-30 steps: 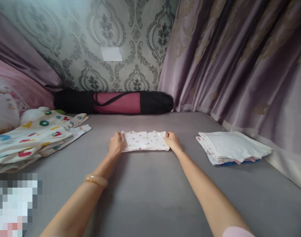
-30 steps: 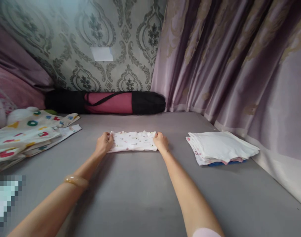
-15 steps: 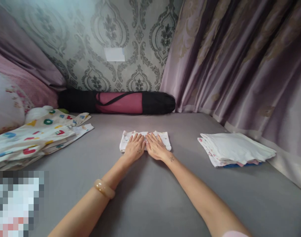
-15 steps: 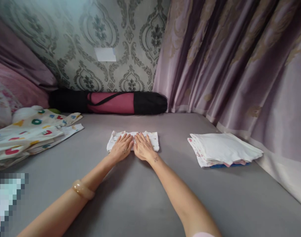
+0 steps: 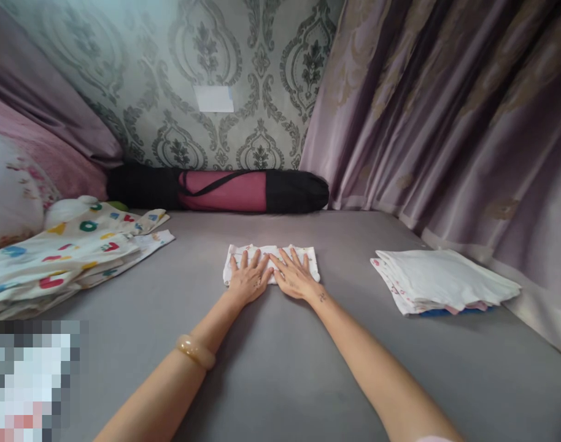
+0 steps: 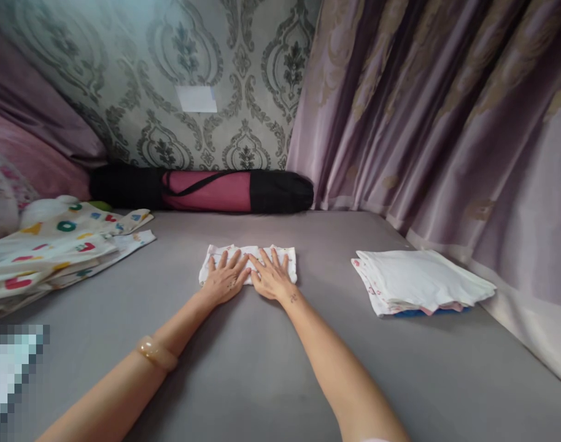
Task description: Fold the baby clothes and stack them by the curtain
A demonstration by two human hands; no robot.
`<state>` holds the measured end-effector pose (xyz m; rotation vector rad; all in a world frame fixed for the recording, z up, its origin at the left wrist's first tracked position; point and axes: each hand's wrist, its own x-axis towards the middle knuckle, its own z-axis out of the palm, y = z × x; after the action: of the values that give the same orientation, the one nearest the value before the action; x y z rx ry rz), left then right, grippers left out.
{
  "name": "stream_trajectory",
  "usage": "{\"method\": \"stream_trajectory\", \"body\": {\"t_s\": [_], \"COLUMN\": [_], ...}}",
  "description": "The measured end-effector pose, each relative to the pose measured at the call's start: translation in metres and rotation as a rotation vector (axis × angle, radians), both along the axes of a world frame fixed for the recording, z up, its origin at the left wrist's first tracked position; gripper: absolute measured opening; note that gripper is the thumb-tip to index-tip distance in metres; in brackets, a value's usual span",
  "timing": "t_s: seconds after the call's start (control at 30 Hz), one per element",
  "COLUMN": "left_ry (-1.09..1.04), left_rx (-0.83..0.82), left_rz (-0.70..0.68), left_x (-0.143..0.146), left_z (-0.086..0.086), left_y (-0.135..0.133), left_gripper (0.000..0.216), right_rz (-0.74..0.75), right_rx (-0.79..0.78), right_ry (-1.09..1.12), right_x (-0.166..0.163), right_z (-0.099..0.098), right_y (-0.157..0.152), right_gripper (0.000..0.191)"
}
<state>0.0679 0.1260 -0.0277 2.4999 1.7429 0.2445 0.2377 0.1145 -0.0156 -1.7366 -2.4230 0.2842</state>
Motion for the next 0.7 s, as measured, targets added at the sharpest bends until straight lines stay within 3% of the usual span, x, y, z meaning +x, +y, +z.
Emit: {"method": "stream_trajectory", "body": {"t_s": [0.2, 0.33, 0.47, 0.7], "left_ry": [0.0, 0.014, 0.029, 0.007], "left_rx": [-0.139, -0.029, 0.047, -0.023], "left_rz": [0.0, 0.023, 0.129, 0.161], "left_x": [0.0, -0.007, -0.016, -0.022], "left_z": [0.011, 0.016, 0.009, -0.003], "left_y": [0.004, 0.004, 0.002, 0.005], "left_gripper": [0.06, 0.056, 0.058, 0.063], "right_rz": [-0.002, -0.047, -0.144, -0.211], "right_rx": [-0.05, -0.046, 0.084, 0.05], "right_ry": [0.027, 0.048, -0.042, -0.048], "right_x": [0.001, 0.009, 0.023, 0.033], "right_z": [0.004, 0.009, 0.003, -0.018], "right_y": [0.002, 0.004, 0.003, 0.005], "right_gripper": [0.057, 0.061, 0.064, 0.068]}}
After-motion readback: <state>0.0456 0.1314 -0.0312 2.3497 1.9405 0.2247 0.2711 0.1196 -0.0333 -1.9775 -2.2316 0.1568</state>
